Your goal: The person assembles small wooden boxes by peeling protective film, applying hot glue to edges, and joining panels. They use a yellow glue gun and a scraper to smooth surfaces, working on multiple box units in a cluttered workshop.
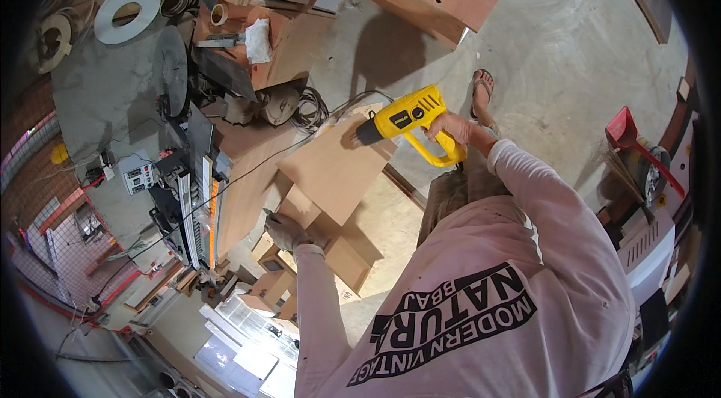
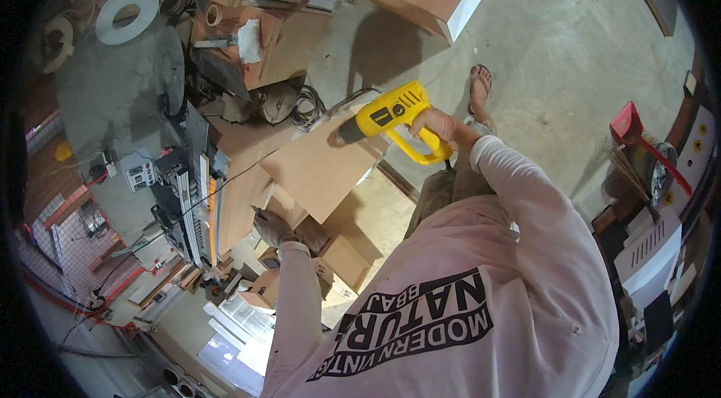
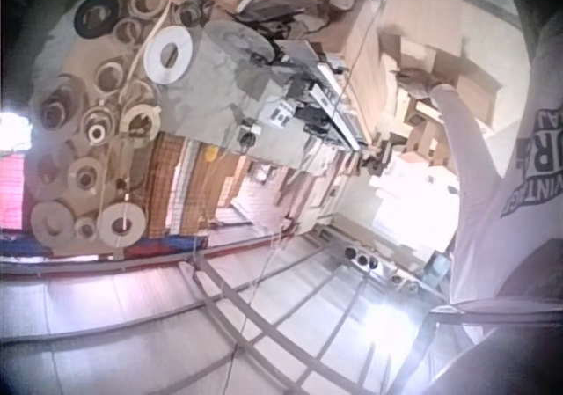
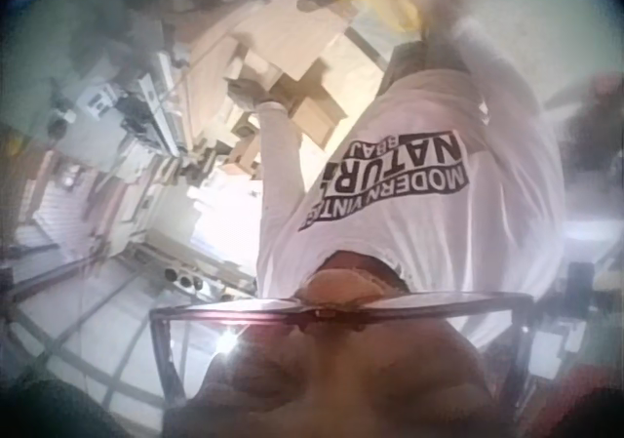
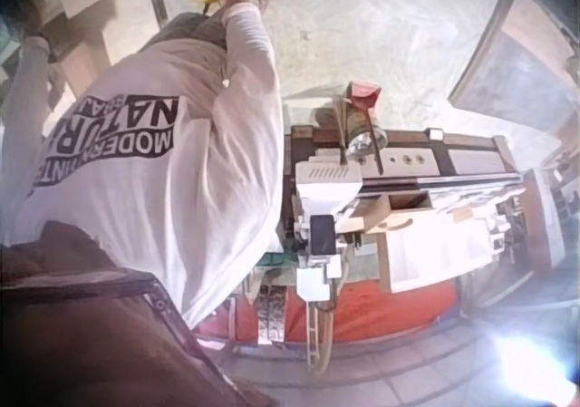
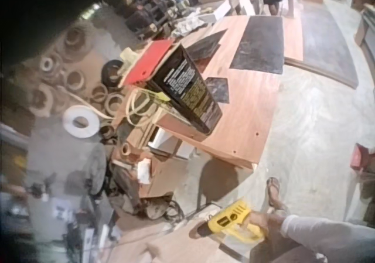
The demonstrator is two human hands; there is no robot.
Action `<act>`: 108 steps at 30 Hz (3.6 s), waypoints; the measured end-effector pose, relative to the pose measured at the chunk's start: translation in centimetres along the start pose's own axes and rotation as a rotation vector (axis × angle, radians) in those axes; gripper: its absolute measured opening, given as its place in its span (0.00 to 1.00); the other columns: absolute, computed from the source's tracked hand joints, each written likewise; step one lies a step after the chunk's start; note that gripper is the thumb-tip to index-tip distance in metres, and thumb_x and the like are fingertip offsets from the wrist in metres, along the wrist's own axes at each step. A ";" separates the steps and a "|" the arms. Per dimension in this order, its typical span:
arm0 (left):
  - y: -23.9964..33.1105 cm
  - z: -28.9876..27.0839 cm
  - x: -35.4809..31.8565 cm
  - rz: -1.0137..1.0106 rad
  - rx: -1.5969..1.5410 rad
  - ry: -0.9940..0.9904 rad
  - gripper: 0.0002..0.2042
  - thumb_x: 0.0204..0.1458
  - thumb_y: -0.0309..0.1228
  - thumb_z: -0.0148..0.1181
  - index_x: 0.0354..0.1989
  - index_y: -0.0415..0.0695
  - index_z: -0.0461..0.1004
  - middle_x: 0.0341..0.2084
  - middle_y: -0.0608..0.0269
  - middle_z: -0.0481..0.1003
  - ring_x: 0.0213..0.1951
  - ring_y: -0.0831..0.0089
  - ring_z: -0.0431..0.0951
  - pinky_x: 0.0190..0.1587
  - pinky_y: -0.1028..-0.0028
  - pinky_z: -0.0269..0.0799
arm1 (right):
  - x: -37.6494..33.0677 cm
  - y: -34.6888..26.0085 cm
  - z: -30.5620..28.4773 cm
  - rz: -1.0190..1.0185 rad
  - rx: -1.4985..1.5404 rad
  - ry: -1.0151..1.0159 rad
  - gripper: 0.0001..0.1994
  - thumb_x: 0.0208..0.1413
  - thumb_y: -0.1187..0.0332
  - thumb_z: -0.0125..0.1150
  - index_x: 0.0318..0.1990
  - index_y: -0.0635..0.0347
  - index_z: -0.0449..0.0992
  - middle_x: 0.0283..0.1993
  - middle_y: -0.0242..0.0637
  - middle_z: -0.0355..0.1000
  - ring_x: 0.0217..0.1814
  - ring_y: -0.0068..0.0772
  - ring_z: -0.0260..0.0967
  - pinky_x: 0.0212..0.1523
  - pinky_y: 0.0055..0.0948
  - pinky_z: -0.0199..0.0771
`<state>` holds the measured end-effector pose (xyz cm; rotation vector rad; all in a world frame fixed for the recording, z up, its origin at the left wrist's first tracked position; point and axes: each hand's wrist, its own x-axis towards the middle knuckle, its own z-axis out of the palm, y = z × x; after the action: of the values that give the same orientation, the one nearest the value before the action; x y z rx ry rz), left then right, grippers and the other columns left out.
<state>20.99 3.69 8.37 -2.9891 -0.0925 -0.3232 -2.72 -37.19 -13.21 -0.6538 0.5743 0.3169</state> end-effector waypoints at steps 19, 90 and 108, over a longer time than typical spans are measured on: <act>-0.4 0.4 0.4 -0.074 0.076 -0.054 0.21 0.70 0.43 0.45 0.57 0.40 0.77 0.51 0.46 0.80 0.50 0.45 0.80 0.52 0.50 0.77 | 3.0 3.4 -4.8 -0.204 -0.381 0.208 0.11 0.43 0.63 0.65 0.29 0.63 0.80 0.27 0.36 0.75 0.29 0.29 0.72 0.32 0.30 0.71; -0.8 0.6 0.2 -0.041 0.021 0.031 0.18 0.64 0.41 0.53 0.50 0.39 0.78 0.45 0.46 0.80 0.45 0.44 0.81 0.45 0.49 0.76 | -0.5 -6.4 8.4 0.034 0.269 -0.303 0.18 0.38 0.79 0.67 0.42 0.65 0.76 0.33 0.38 0.73 0.26 0.29 0.70 0.29 0.27 0.73; -0.8 0.8 -0.1 -0.043 0.037 0.048 0.20 0.66 0.41 0.49 0.50 0.37 0.78 0.45 0.46 0.80 0.45 0.45 0.81 0.46 0.50 0.77 | -8.2 -8.3 5.7 0.113 -0.359 -0.227 0.27 0.33 0.74 0.72 0.49 0.63 0.82 0.43 0.38 0.81 0.44 0.33 0.76 0.49 0.31 0.76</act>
<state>21.05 4.61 7.65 -2.9444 -0.1561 -0.3940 -3.33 -40.55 -0.66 -0.9183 0.3387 0.6003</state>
